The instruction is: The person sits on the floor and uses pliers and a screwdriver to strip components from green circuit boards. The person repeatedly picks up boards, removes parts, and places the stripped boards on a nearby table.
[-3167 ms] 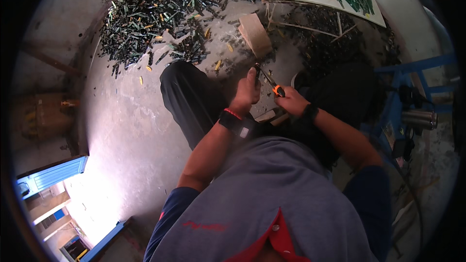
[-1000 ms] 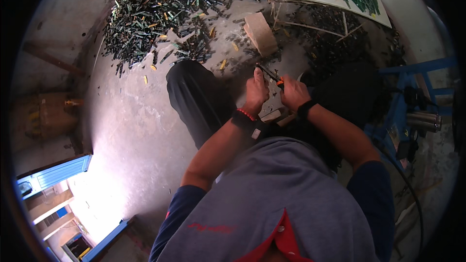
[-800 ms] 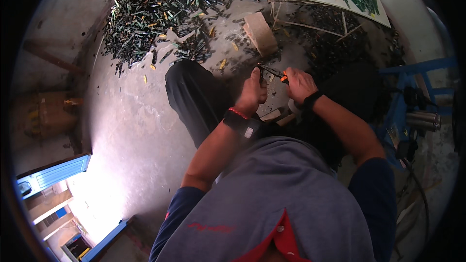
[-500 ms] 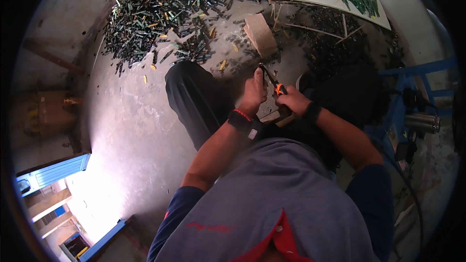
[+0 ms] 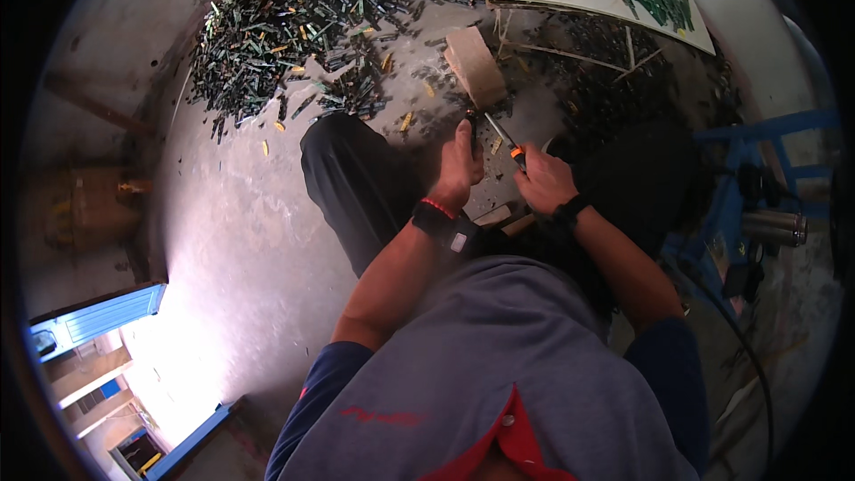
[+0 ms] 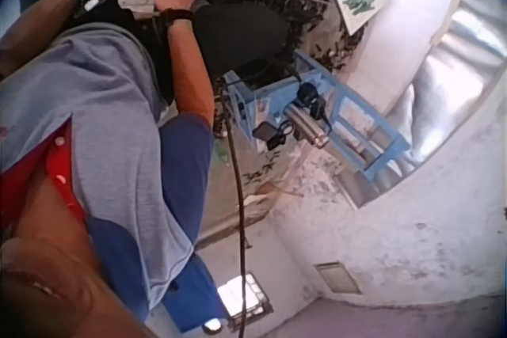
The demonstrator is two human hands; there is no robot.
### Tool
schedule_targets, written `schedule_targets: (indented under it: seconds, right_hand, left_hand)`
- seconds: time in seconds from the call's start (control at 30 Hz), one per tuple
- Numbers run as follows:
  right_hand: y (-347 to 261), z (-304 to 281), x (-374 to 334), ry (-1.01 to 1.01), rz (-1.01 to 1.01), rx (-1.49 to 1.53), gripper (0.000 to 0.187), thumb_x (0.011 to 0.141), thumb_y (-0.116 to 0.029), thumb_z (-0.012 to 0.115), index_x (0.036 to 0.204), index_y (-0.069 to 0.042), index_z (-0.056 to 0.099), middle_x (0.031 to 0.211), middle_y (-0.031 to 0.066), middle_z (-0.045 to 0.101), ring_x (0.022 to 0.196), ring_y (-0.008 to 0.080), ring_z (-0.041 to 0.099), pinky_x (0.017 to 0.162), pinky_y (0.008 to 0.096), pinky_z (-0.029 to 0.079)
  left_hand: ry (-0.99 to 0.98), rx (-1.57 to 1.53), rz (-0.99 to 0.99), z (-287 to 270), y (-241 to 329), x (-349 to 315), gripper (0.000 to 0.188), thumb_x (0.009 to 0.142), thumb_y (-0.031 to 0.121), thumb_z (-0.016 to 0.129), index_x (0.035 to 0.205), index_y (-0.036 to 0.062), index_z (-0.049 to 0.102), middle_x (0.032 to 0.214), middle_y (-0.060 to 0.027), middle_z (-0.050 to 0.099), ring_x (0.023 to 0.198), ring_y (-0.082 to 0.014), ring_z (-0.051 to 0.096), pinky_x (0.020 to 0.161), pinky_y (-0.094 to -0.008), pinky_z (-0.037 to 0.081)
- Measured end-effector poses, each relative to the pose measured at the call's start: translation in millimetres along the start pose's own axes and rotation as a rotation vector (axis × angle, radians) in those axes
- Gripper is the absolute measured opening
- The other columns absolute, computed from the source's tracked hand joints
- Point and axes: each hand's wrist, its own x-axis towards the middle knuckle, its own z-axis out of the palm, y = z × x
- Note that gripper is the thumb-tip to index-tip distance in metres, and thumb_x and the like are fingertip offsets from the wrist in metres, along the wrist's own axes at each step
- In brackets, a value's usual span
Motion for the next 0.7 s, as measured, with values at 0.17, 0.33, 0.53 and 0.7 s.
schedule_targets:
  seconds: [0.17, 0.33, 0.53, 0.7]
  right_hand:
    - [-5.0, 8.5, 2.1, -0.012, 0.04, -0.037, 0.029, 0.078, -0.02, 0.058, 0.096, 0.0, 0.047, 0.081, 0.0206, 0.062, 0.078, 0.0392, 0.06, 0.069, 0.0483, 0.046]
    - [-9.7, 12.4, 3.3, 0.005, 0.06, -0.072, 0.029, 0.078, -0.019, 0.058, 0.095, 0.001, 0.047, 0.081, 0.0211, 0.062, 0.078, 0.0391, 0.06, 0.069, 0.0481, 0.047]
    - [-13.8, 15.5, 3.7, 0.022, 0.067, -0.068, 0.029, 0.077, -0.018, 0.058, 0.094, 0.002, 0.047, 0.08, 0.0217, 0.061, 0.077, 0.0393, 0.061, 0.069, 0.0481, 0.047]
    - [-13.6, 20.1, 3.4, 0.046, 0.054, -0.082, 0.027, 0.079, -0.019, 0.057, 0.093, 0.002, 0.048, 0.08, 0.0197, 0.061, 0.074, 0.0373, 0.061, 0.066, 0.0466, 0.047]
  left_hand:
    - [0.096, 0.15, 0.11, 8.1, -7.4, 3.8, 0.057, 0.088, 0.061, 0.041, 0.058, 0.0121, 0.039, 0.049, 0.0037, 0.033, 0.038, -0.0086, 0.029, 0.037, -0.025, 0.022]
    - [0.084, 0.131, 0.103, 5.2, -17.1, 11.7, 0.057, 0.089, 0.059, 0.043, 0.057, 0.0124, 0.039, 0.049, 0.0035, 0.036, 0.038, -0.0087, 0.033, 0.036, -0.0257, 0.026]
    - [0.101, 0.279, 0.179, 6.5, -20.2, 14.3, 0.063, 0.094, 0.053, 0.033, 0.057, 0.0037, 0.044, 0.049, -0.0013, 0.041, 0.045, -0.0115, 0.038, 0.044, -0.0299, 0.032]
    - [0.184, 0.534, 0.315, 6.9, -23.0, 13.9, 0.058, 0.097, 0.043, 0.033, 0.065, -0.0026, 0.051, 0.053, -0.0149, 0.047, 0.048, -0.027, 0.047, 0.049, -0.0403, 0.037]
